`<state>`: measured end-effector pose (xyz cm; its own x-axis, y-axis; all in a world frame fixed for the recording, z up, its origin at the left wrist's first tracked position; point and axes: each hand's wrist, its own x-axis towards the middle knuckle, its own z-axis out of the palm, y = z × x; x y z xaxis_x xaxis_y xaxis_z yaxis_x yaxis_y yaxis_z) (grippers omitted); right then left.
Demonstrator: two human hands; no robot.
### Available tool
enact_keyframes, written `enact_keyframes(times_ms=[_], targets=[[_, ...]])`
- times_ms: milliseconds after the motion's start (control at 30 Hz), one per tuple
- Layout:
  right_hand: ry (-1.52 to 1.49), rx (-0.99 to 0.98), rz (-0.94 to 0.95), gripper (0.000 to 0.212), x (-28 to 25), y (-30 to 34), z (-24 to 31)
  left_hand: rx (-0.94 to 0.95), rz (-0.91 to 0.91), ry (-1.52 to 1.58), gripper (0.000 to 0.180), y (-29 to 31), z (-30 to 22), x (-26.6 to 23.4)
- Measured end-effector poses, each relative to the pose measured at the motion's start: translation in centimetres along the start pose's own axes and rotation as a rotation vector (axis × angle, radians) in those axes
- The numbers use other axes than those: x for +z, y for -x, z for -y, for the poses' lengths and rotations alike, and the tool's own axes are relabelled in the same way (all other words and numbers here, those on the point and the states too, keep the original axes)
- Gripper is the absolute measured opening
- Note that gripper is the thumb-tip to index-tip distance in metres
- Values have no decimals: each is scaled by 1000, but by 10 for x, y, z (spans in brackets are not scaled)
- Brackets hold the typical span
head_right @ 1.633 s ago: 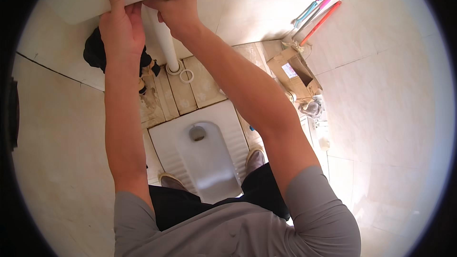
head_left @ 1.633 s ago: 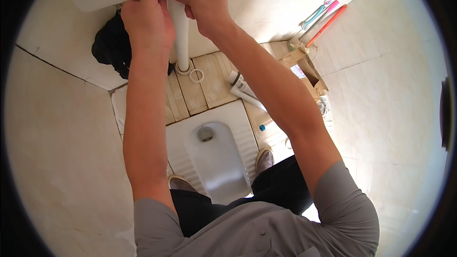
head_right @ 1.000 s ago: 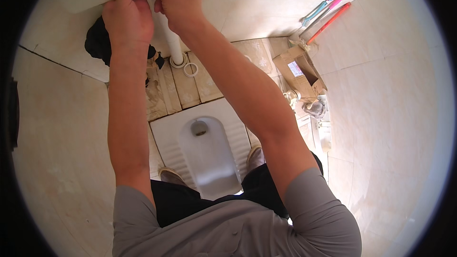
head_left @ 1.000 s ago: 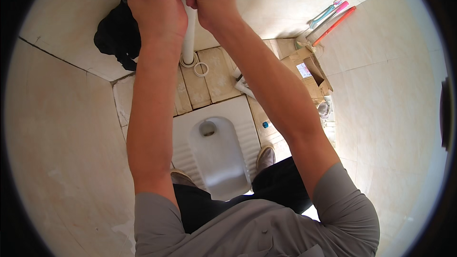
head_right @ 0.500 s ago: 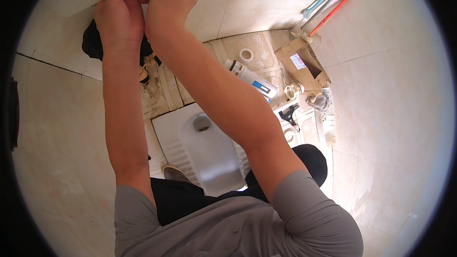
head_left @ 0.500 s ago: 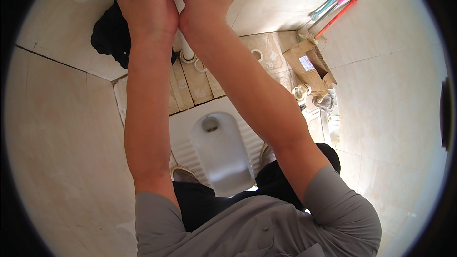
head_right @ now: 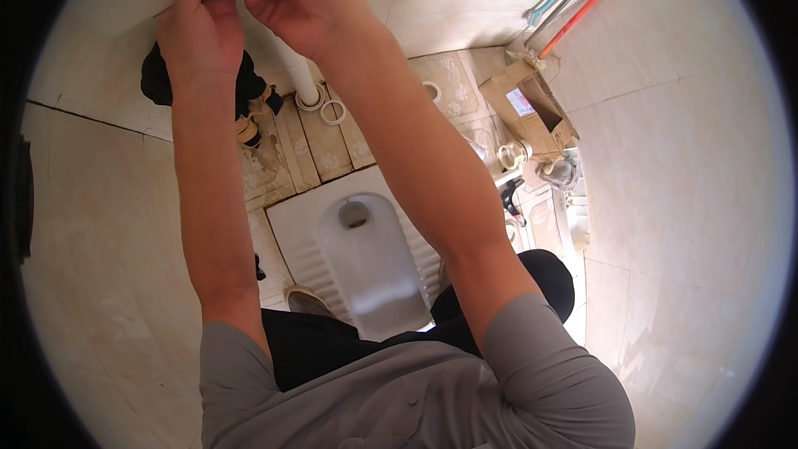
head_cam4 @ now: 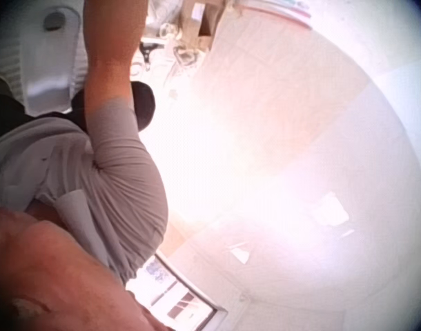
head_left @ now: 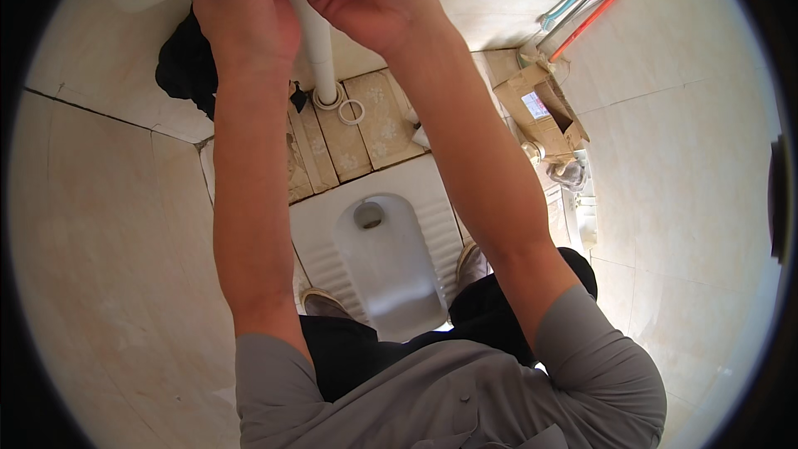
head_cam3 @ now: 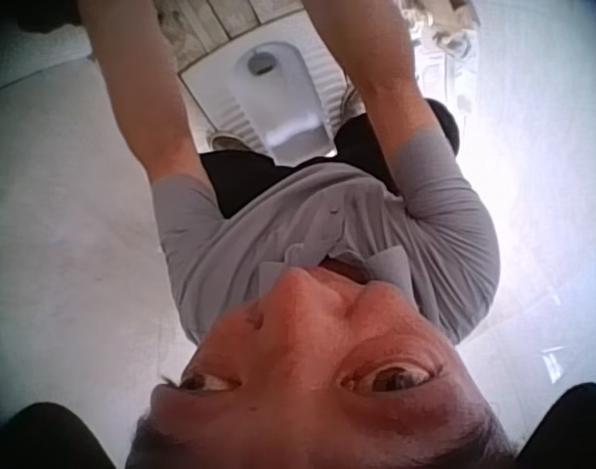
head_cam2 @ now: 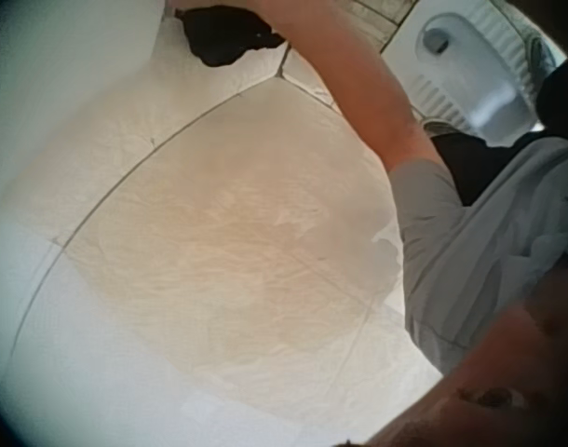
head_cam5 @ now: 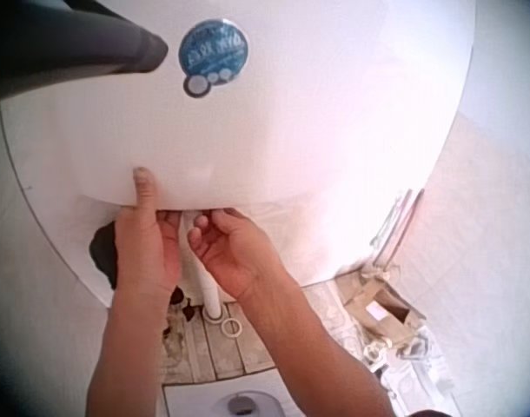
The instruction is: The person assembles and installs replacement components for a squat toilet tank system, handling a white flush pipe and various internal tank mechanisms by hand.
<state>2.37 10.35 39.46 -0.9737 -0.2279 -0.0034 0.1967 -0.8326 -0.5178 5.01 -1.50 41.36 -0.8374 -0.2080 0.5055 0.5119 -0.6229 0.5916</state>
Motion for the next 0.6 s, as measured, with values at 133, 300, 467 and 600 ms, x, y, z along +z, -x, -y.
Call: enact_keyframes(times_ms=[133,300,467,600], targets=[[-25,194,78,14,-9,-2,7,-68,-89,-65,62,2,-2,10],[-111,223,307,22,-32,-12,1,51,-90,-30,63,-5,12,2],[87,130,159,16,-26,14,0,27,-197,-43,62,2,4,21],[256,141,187,17,-53,42,4,6,-176,20,63,-6,2,11]])
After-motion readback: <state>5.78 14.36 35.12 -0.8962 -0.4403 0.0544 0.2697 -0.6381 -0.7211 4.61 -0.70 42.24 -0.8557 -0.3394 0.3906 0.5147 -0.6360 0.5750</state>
